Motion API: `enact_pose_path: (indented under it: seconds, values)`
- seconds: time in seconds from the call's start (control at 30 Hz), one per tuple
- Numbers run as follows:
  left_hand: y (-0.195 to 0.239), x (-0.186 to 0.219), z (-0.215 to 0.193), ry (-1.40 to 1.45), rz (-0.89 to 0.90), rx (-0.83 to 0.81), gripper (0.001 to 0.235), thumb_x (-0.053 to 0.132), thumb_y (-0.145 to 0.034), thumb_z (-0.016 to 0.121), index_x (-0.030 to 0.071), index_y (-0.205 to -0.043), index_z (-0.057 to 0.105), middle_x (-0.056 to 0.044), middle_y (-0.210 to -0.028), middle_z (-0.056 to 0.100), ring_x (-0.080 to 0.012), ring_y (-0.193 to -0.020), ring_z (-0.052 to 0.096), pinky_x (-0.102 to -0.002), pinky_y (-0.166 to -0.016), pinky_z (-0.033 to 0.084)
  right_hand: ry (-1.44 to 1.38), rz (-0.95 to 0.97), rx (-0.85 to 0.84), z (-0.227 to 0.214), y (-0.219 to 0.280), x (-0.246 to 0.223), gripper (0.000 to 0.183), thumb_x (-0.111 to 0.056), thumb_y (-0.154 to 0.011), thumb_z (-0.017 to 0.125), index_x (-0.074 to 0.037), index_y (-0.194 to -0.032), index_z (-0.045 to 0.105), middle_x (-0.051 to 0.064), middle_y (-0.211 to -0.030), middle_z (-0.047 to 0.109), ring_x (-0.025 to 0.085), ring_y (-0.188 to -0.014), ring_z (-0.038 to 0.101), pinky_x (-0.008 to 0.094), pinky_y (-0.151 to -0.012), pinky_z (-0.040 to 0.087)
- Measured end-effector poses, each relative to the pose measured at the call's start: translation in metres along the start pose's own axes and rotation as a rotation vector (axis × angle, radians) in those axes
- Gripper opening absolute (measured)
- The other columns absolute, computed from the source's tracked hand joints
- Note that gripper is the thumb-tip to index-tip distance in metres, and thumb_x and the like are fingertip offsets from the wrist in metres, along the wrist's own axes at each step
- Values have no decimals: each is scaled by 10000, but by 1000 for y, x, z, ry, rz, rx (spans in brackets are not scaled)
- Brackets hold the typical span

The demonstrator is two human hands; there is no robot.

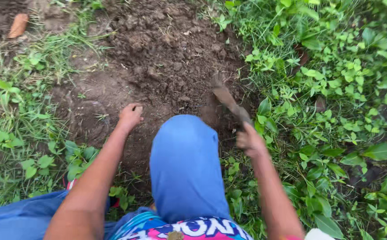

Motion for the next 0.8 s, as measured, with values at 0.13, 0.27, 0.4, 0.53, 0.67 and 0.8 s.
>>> enact_pose_path:
  seconds: [0.13, 0.27, 0.4, 0.53, 0.67, 0.8]
  values:
    - [0, 39, 32, -142, 50, -93, 344, 280, -927, 601, 61, -1166, 715, -134, -970, 755, -239, -757, 758, -364, -735, 580, -74, -243, -29, 47, -64, 30, 556, -393, -964, 641, -156, -1408, 405, 68, -768, 581, 162, -520, 568, 327, -420, 481]
    - [0, 111, 76, -409, 348, -116, 276, 249, -925, 636, 42, -1081, 733, -198, -1053, 733, -336, -977, 704, -424, -900, 539, 540, -980, 183, 58, -30, 2, 632, -331, -1018, 695, -183, -1556, 397, 153, -985, 700, 211, -775, 697, 341, -640, 536]
    - [7, 170, 106, -505, 444, -169, 273, 236, -928, 668, 41, -1118, 692, -206, -1091, 675, -378, -1022, 670, -440, -936, 527, 680, -685, 161, 51, 52, -44, 667, -327, -972, 697, -179, -1554, 407, 39, -877, 657, 105, -574, 647, 295, -531, 514]
    - [9, 193, 94, -516, 576, -217, 272, 237, -952, 677, 51, -1151, 676, -191, -1102, 653, -378, -1041, 657, -446, -938, 523, 54, -157, 34, 4, 102, -33, 657, -314, -912, 607, -202, -1530, 415, 46, -668, 518, 160, -454, 498, 331, -386, 398]
    - [1, 174, 76, -632, 351, -208, 243, 223, -959, 640, 69, -1141, 689, -180, -1167, 636, -374, -1046, 655, -460, -947, 515, -295, -93, 33, 5, 25, -10, 632, -372, -990, 634, -115, -1500, 364, 14, -683, 504, 131, -467, 488, 307, -396, 426]
    - [7, 148, 97, -654, 352, -293, 271, 260, -967, 645, 69, -1154, 686, -195, -1194, 621, -383, -1088, 648, -456, -977, 523, -102, -262, 134, 38, -51, -5, 592, -325, -973, 633, -75, -1458, 403, 28, -697, 565, 137, -484, 543, 316, -409, 457]
Point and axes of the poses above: each hand's wrist, its own y-axis away from the middle knuckle, its own z-axis out of the palm, x = y × z, the point moved 2 cm from there along -y, towards the middle knuckle
